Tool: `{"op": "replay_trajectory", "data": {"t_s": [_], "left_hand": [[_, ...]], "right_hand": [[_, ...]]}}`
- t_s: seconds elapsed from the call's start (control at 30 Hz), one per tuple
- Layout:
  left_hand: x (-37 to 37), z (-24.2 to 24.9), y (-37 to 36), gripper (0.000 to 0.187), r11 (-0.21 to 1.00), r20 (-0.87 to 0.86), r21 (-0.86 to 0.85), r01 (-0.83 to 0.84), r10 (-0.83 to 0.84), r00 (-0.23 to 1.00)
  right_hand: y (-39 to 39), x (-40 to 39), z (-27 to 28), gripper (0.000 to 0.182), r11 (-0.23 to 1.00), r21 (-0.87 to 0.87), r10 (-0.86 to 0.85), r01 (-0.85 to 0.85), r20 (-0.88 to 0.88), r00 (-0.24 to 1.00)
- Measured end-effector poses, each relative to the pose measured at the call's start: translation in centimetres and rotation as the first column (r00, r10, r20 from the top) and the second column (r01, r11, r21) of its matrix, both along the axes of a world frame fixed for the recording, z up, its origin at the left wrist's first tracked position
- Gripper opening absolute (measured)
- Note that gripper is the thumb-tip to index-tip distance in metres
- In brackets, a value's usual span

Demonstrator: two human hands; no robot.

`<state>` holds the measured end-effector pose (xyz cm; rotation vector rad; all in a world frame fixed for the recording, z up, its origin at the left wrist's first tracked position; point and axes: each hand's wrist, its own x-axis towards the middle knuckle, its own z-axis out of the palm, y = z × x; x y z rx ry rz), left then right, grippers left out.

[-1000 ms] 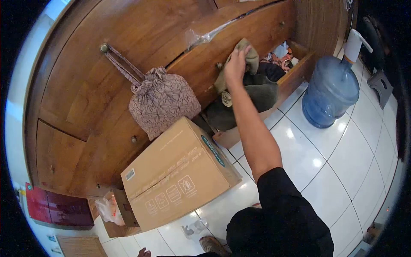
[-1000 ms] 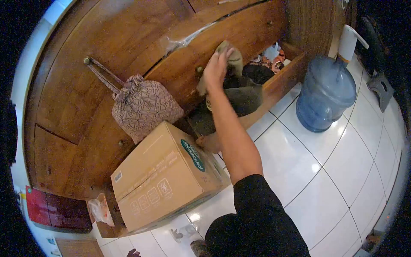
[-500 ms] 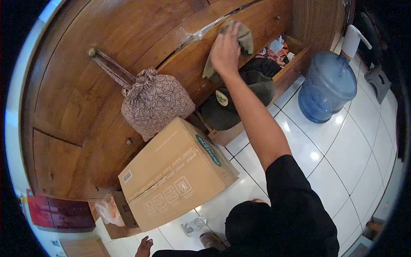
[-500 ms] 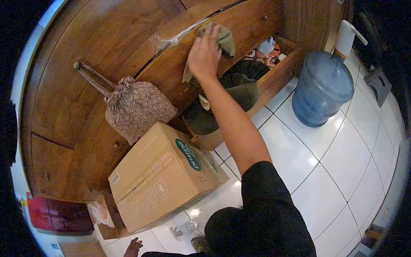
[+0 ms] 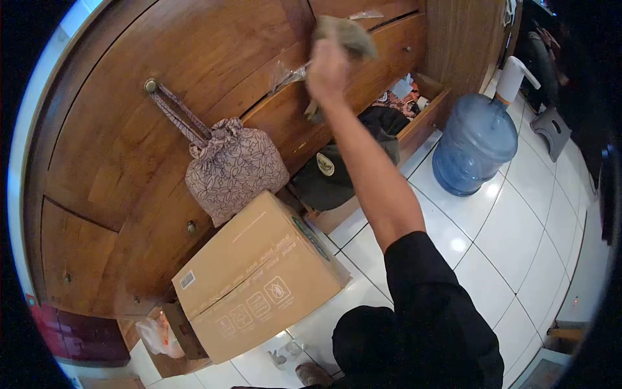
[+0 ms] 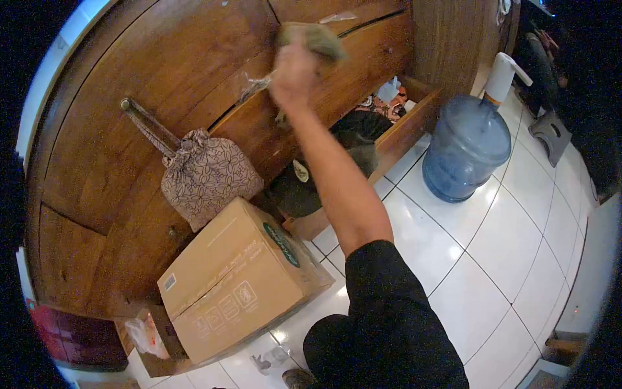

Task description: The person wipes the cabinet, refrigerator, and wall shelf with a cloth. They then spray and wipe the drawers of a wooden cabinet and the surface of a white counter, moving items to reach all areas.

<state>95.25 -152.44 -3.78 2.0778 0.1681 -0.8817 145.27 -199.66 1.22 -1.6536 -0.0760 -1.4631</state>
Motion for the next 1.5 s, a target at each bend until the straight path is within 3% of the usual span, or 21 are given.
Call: {"op": "replay_trajectory", "data": {"t_s": [0.1, 0.17, 0.27, 0.3, 0.33, 0.37, 0.43, 0.5, 0.6, 0.67, 0.77, 0.87, 0.97, 1.07, 1.2, 1.3, 1.4, 1.47, 1.5], "left_hand": [[4.1, 3.1, -5.1, 0.036, 0.927, 0.135, -0.187, 0.324, -0.302, 0.944], [6.5, 4.9, -8.0, 0.033, 0.840, 0.255, -0.262, 0.475, -0.415, 0.873], [9.1, 6.7, -10.8, 0.029, 0.809, 0.475, -0.242, 0.535, -0.382, 0.793], [9.8, 6.9, -11.3, 0.027, 0.834, 0.548, -0.194, 0.516, -0.344, 0.763], [11.0, 7.1, -12.2, 0.031, 0.854, 0.651, -0.203, 0.480, -0.249, 0.717], [11.0, 5.9, -11.9, 0.038, 0.919, 0.720, -0.083, 0.386, -0.213, 0.661], [12.2, 3.4, -12.2, 0.052, 0.966, 0.818, 0.090, 0.241, -0.210, 0.535], [14.5, 2.6, -14.6, 0.065, 0.964, 0.880, 0.205, 0.170, -0.258, 0.400], [15.6, 3.2, -17.0, 0.077, 0.951, 0.827, 0.309, 0.007, -0.273, 0.491], [15.8, 3.5, -17.2, 0.080, 0.948, 0.816, 0.319, -0.010, -0.270, 0.511], [15.5, 3.4, -16.9, 0.082, 0.948, 0.834, 0.319, -0.011, -0.275, 0.479], [15.6, 3.2, -16.9, 0.082, 0.954, 0.851, 0.299, -0.024, -0.255, 0.459], [15.9, 3.4, -17.2, 0.082, 0.953, 0.860, 0.304, -0.018, -0.266, 0.435], [16.4, 3.3, -16.9, 0.084, 0.953, 0.863, 0.304, -0.006, -0.273, 0.426], [16.1, 2.6, -16.9, 0.088, 0.959, 0.854, 0.285, -0.008, -0.249, 0.457], [16.6, 2.5, -16.6, 0.090, 0.957, 0.848, 0.291, -0.004, -0.256, 0.465], [16.8, 2.9, -16.6, 0.089, 0.955, 0.848, 0.297, -0.014, -0.257, 0.464], [16.8, 2.9, -16.6, 0.088, 0.952, 0.844, 0.306, -0.014, -0.265, 0.466], [16.9, 2.9, -16.5, 0.088, 0.951, 0.844, 0.308, -0.014, -0.267, 0.465]], "right_hand": [[5.9, -2.1, 1.9, 0.055, 0.899, -0.435, 0.129, -0.041, 0.174, 0.976], [8.2, -4.2, 3.5, 0.057, 0.808, -0.589, 0.066, -0.017, 0.061, 0.996], [6.4, -1.2, 5.0, 0.057, 0.772, -0.587, -0.137, 0.245, 0.224, 0.965], [5.7, -0.4, 5.9, 0.058, 0.841, -0.485, -0.187, 0.242, 0.159, 0.969], [4.7, 0.4, 6.8, 0.060, 0.948, -0.295, -0.101, 0.118, 0.070, 0.992], [3.5, 0.6, 8.0, 0.062, 0.996, -0.087, 0.008, -0.008, 0.000, 1.000], [-0.1, 2.1, 9.0, 0.063, 0.962, -0.042, -0.274, 0.271, -0.126, 0.953], [-2.1, 4.0, 8.0, 0.064, 0.931, 0.123, -0.317, 0.345, -0.198, 0.927], [-3.7, 5.4, 7.6, 0.062, 0.880, 0.335, -0.259, 0.337, -0.256, 0.931], [-3.9, 5.4, 8.9, 0.061, 0.833, 0.429, -0.220, 0.349, -0.322, 0.921], [-4.0, 5.9, 11.6, 0.057, 0.937, 0.181, -0.302, 0.299, -0.012, 0.953], [-1.2, 3.8, 14.5, 0.057, 0.941, -0.269, -0.147, 0.204, 0.216, 0.965], [0.9, 1.5, 14.2, 0.059, 0.887, -0.445, -0.065, 0.128, 0.155, 0.986], [-1.7, 1.9, 15.3, 0.062, 0.883, -0.452, -0.103, 0.131, 0.086, 0.991], [-7.5, 6.8, 19.8, 0.059, 0.962, -0.037, -0.266, 0.269, 0.074, 0.961], [-11.8, 8.4, 22.4, 0.056, 0.943, 0.094, -0.315, 0.318, -0.042, 0.948], [-13.5, 9.2, 23.2, 0.054, 0.939, 0.112, -0.324, 0.324, -0.019, 0.946], [-12.2, 9.1, 22.6, 0.052, 0.933, 0.025, -0.358, 0.358, -0.013, 0.934], [-9.9, 8.5, 22.0, 0.051, 0.938, -0.052, -0.337, 0.343, 0.107, 0.936]]}}
